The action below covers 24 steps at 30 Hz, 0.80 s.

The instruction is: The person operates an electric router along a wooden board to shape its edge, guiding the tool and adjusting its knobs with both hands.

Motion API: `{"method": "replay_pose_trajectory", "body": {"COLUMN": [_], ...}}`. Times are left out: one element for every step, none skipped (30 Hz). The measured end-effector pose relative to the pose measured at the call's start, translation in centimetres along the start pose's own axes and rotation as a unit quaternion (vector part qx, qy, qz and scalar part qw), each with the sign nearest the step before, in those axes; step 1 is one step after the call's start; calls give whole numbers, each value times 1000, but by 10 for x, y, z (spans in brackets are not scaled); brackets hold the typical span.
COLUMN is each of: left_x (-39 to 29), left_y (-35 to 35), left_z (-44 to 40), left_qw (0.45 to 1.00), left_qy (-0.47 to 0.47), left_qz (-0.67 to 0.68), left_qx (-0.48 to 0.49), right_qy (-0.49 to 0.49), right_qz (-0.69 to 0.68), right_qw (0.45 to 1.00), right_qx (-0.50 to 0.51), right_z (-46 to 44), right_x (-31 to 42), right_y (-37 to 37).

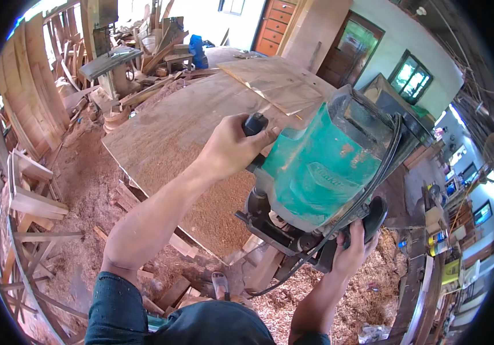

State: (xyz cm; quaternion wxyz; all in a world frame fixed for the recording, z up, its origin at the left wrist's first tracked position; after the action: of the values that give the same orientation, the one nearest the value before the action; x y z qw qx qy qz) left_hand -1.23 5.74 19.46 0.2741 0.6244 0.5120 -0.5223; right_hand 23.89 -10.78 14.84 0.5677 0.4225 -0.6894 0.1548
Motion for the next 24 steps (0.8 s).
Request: {"method": "replay_pose_trajectory", "body": {"left_x": [0, 0, -1, 0, 2, 4, 4, 2, 0, 0, 0, 1, 3, 5, 5, 3, 1, 1, 2, 2, 1, 4, 8, 10], "left_y": [1, 0, -1, 0, 1, 1, 0, -1, -2, -3, -3, -2, -1, -1, -2, 1, 1, 1, 0, 1, 2, 1, 0, -1], "left_z": [0, 0, 0, 0, 1, 2, 4, 5, 5, 4, 6, 8, 9, 9, 10, 9, 8, 9, 10, 9, 7, 3, -1, -3], "left_qw": [1000, 999, 999, 997, 994, 990, 991, 992, 992, 995, 997, 998, 998, 998, 998, 998, 998, 998, 997, 997, 997, 998, 998, 999], "left_qy": [9, 19, 30, 36, 40, 42, 30, 17, 7, -3, -15, -28, -33, -37, -41, -40, -39, -40, -48, -55, -59, -50, -42, -34], "left_qz": [9, 19, 28, 57, 87, 116, 113, 109, 106, 89, 71, 54, 55, 55, 54, 54, 54, 56, 52, 48, 46, 41, 36, 29], "left_qx": [12, 23, 33, 43, 52, 60, 62, 64, 65, 51, 39, 27, 25, 22, 18, 17, 17, 16, 15, 16, 16, 21, 24, 26], "right_qy": [9, 17, 17, 19, 22, 26, 31, 35, 32, 26, 22, 24, 27, 30, 20, 11, 1, 13, 37, 58, 77, 73, 69, 65], "right_qz": [-3, -5, -6, -7, -6, -4, -1, 2, 18, 32, 45, 27, 7, -13, -37, -60, -84, -102, -109, -116, -123, -118, -113, -109], "right_qw": [1000, 999, 999, 1000, 1000, 1000, 999, 999, 999, 999, 999, 999, 999, 998, 999, 998, 996, 993, 991, 988, 985, 987, 988, 989], "right_qx": [-22, -41, -29, -19, -7, -15, -23, -29, -12, 5, 21, -1, -25, -48, -17, 13, 44, 52, 65, 78, 92, 79, 73, 70], "right_z": [3, 4, 3, 4, 4, 4, 5, 5, 3, 0, -1, 2, 7, 11, 9, 2, -1, -2, -2, -4, -7, -9, -10, -12], "right_x": [1, 2, 3, 3, 4, 4, 3, 3, 0, -7, -4, -1, 3, 7, 6, 6, 7, 9, 9, 11, 12, 10, 9, 7], "right_y": [1, 1, 2, 1, 2, 1, 1, 1, -3, -9, -5, -2, 2, 6, 6, 1, 2, 3, 5, 4, 4, 1, -1, -2]}}
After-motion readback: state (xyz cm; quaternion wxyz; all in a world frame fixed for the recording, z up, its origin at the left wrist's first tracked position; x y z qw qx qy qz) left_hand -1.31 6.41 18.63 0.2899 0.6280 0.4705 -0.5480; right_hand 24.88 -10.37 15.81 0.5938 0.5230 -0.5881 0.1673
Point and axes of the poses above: each hand's wrist, its own z-axis away from the middle knuckle, its own y-axis out of the palm, x = y × z, the point moved 4 cm from there along -z, towards the middle knuckle, and after that the axes turned 10 degrees about x, right-handed, at the moved point
